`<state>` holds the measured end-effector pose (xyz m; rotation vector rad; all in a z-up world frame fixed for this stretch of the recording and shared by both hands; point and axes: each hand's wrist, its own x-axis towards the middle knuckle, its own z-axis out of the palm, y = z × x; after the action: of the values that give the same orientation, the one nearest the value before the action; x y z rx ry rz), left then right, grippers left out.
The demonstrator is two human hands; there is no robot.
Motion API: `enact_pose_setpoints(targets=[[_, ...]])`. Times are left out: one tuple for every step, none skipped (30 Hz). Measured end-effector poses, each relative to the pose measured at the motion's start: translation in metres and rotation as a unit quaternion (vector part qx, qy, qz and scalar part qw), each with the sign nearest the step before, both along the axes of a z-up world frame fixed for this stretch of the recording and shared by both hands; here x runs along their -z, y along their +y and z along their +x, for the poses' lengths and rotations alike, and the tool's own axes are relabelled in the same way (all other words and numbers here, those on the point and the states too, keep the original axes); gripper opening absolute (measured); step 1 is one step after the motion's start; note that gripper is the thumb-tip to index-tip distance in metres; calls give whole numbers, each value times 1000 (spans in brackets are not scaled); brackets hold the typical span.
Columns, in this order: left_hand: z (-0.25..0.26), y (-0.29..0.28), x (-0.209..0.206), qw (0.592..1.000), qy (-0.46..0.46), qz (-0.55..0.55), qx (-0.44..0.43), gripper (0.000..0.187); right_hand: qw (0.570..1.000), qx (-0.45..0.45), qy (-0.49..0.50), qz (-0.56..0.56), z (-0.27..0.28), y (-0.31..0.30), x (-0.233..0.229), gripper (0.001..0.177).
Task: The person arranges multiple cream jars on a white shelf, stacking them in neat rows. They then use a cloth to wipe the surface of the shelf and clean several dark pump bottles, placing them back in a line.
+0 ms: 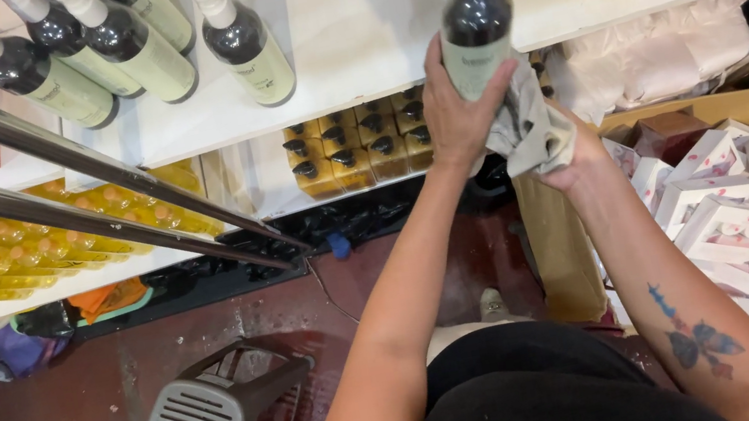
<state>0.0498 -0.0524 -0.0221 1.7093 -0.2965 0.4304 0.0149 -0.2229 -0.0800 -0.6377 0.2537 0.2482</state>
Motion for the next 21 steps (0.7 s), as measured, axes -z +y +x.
enact_pose_setpoints(targets=[[8,-3,-3,999,21,0,-36,107,1000,10,-8,4,-3,-1,-8,37],[16,-3,-5,999,19,-1,-36,107,1000,10,-10,3,-7,-2,-22,37],[24,-3,-7,999,16,-7,-48,105,999,29,-21,-7,-11,-3,-36,39],[31,-3,-8,998,14,-12,-60,103,998,48,-30,-17,-16,-3,-49,41],[37,-5,-8,998,13,-13,-60,103,998,48,-31,-18,-17,-6,-56,41],[44,-7,-8,998,16,-12,-57,100,995,67,-60,-30,-17,-9,-63,40],[51,-9,-8,998,19,-10,-53,98,991,87,-90,-42,-17,-11,-70,40],[59,-14,-4,998,17,-10,-53,98,991,87,-91,-42,-17,-9,-76,40],[67,-20,-1,998,5,-5,-64,98,981,110,-118,-107,-18,-8,-83,39],[74,-25,3,997,-8,0,-74,97,966,133,-145,-170,-18,-5,-89,38],[80,-30,3,997,-9,1,-74,97,965,134,-146,-170,-15,-4,-87,38],[85,-36,4,997,-17,-19,-66,96,949,154,-151,-229,-13,-4,-85,36],[89,-42,5,997,-26,-38,-59,95,929,174,-154,-288,-11,-3,-84,35],[95,-46,7,997,-28,-38,-57,95,928,176,-155,-288,-8,-2,-85,35],[100,-50,9,997,-35,-36,-59,95,914,184,-174,-318,-5,-1,-86,36],[105,-55,12,997,-42,-34,-61,95,897,191,-191,-349,-2,0,-87,37],[107,-57,10,997,-43,-35,-58,95,897,193,-191,-349,1,1,-88,37],[110,-59,8,998,-29,-35,-49,95,888,197,-202,-364,4,1,-89,39],[113,-61,5,998,-17,-35,-40,95,878,200,-214,-378,7,2,-90,41],[119,-64,13,999,-17,-36,-37,95,877,202,-214,-379,12,2,-88,41],[125,-67,20,998,-34,-29,-42,92,850,207,-243,-419,16,3,-86,43]])
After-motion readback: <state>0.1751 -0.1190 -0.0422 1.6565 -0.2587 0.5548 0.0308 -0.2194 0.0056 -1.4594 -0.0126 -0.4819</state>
